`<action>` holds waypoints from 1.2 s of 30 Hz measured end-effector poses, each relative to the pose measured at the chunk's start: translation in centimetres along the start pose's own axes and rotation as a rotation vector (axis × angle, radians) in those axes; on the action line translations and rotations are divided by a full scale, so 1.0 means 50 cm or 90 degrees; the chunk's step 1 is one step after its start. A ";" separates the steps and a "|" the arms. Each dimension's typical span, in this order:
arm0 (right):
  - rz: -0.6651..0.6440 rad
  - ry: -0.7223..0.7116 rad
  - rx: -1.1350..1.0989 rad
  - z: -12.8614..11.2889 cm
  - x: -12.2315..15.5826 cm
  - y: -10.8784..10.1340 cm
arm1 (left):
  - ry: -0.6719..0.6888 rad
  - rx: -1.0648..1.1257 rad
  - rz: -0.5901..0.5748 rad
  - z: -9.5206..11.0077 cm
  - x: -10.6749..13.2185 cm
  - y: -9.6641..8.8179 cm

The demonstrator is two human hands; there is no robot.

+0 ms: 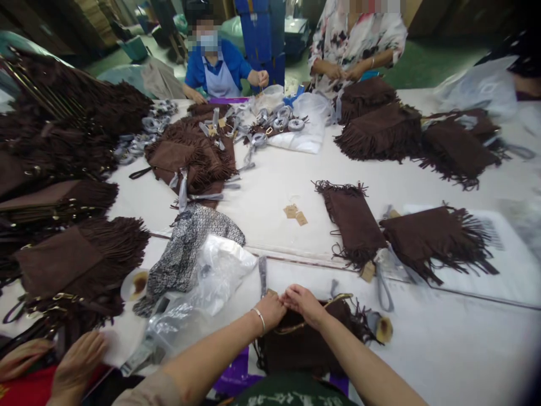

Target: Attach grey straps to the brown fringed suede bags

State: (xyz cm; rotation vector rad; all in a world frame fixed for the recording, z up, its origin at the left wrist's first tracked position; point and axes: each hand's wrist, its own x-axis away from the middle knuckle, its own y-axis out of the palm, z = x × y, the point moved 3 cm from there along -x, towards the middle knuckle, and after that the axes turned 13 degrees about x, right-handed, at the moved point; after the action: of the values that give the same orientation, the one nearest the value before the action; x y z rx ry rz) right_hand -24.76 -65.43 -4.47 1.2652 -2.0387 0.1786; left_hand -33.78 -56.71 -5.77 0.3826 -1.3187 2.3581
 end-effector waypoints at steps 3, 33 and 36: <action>0.033 0.063 0.008 0.108 -0.003 -0.010 | -0.119 0.037 -0.034 -0.004 0.022 0.019; 0.162 0.070 0.269 0.169 0.027 -0.010 | -0.087 0.133 0.124 0.003 0.020 0.019; 0.162 0.060 0.295 0.164 0.027 -0.007 | -0.172 0.276 0.180 -0.020 0.030 0.029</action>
State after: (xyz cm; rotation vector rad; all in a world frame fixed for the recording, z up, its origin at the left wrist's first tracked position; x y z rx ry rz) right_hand -28.94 -70.37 -9.68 1.2253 -2.1402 0.8552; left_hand -35.81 -56.22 -6.73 0.7028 -1.0106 2.9199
